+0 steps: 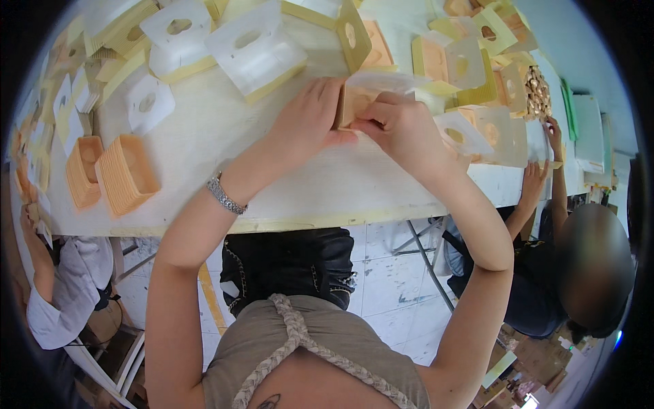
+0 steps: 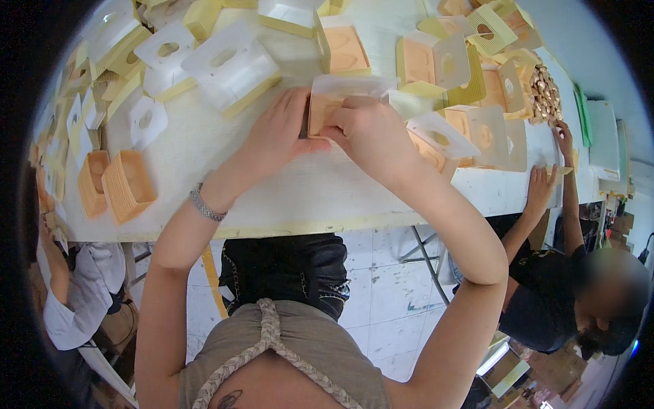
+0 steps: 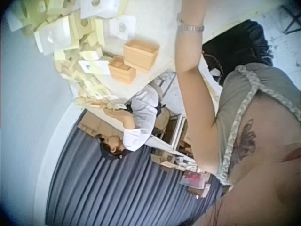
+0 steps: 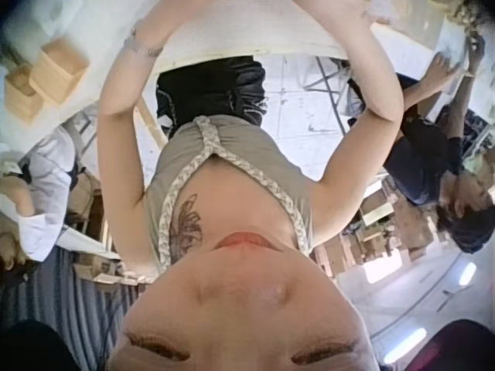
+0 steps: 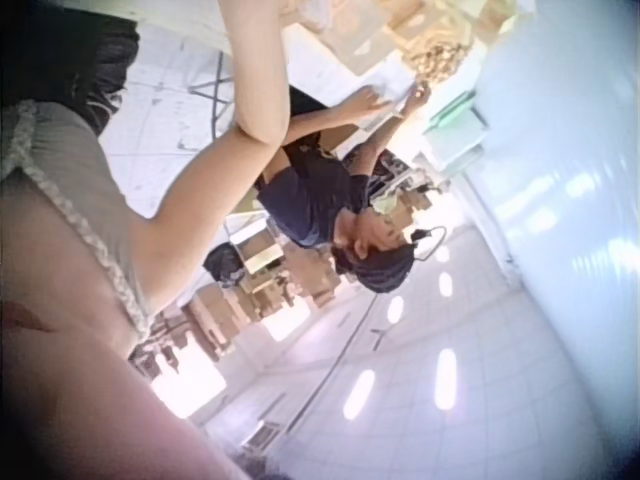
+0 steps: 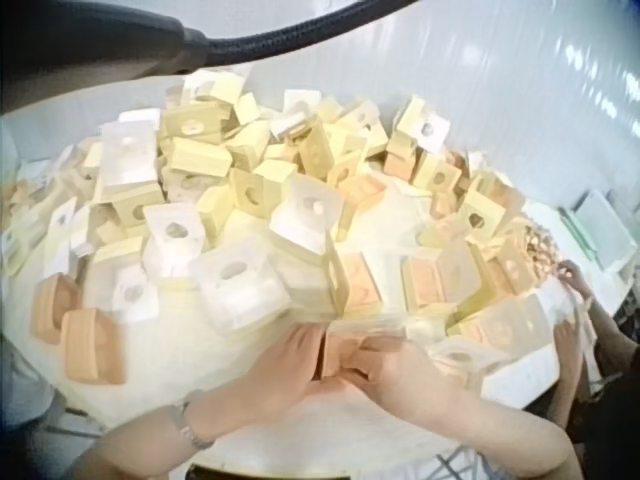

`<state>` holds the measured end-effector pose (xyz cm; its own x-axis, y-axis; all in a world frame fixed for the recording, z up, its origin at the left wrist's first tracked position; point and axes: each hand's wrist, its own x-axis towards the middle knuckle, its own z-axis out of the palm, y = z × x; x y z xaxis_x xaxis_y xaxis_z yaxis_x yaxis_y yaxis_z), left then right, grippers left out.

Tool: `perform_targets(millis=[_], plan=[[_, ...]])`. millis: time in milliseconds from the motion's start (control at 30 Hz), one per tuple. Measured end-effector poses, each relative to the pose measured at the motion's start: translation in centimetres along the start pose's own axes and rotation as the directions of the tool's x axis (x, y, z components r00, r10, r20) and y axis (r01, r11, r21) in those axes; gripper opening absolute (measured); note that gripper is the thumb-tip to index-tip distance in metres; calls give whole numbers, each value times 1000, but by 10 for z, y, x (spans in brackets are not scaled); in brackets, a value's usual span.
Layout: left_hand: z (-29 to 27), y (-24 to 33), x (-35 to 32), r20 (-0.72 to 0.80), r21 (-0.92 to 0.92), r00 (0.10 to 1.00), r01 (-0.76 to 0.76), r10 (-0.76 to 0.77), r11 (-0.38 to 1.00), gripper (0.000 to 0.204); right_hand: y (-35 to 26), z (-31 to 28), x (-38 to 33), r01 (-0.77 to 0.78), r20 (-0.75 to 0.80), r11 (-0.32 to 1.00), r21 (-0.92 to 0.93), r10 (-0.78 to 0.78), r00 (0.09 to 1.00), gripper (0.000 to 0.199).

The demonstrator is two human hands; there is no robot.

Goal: The person assembles small yellow paper boxes by folding flat pieces and inserting them into clear plastic sleeves. The person repeatedly picks up a flat piece, folds it into a box shape, and places it into a sleeve, then sets the completed unit aside. The process continues with multiple units throughout the clip.

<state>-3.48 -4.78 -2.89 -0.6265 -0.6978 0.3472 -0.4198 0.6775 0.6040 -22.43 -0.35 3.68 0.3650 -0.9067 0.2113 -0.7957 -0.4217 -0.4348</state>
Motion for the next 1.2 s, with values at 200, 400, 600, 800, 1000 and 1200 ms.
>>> perform_targets(millis=[200, 400, 600, 800, 1000, 1200], plan=[[0, 3, -1, -35, 46, 999, -12, 14, 999, 81, -2, 8, -7, 182, -87, 978, -98, -190, 978, 9], [1, 2, -1, 15, 19, 999, 39, -40, 999, 83, -16, 2, -18, 262, 13, 931, -254, -267, 964, 17], [6, -3, 0, -65, 53, 997, -43, 47, 998, 80, -25, 24, -32, 205, -156, 909, -362, -276, 948, 22], [5, 0, -3, -42, 26, 998, -52, 53, 998, 80, -17, 42, -30, 177, -290, 946, -272, -256, 922, 19], [4, 0, -3, -9, 0, 1000, -22, 22, 1000, 81, -19, 33, -29, 153, -209, 971, -182, -190, 959, 15], [-7, 8, -9, -33, 33, 998, -54, 55, 998, 86, -16, 21, -26, -48, -89, 999, 17, 49, 995, 22]])
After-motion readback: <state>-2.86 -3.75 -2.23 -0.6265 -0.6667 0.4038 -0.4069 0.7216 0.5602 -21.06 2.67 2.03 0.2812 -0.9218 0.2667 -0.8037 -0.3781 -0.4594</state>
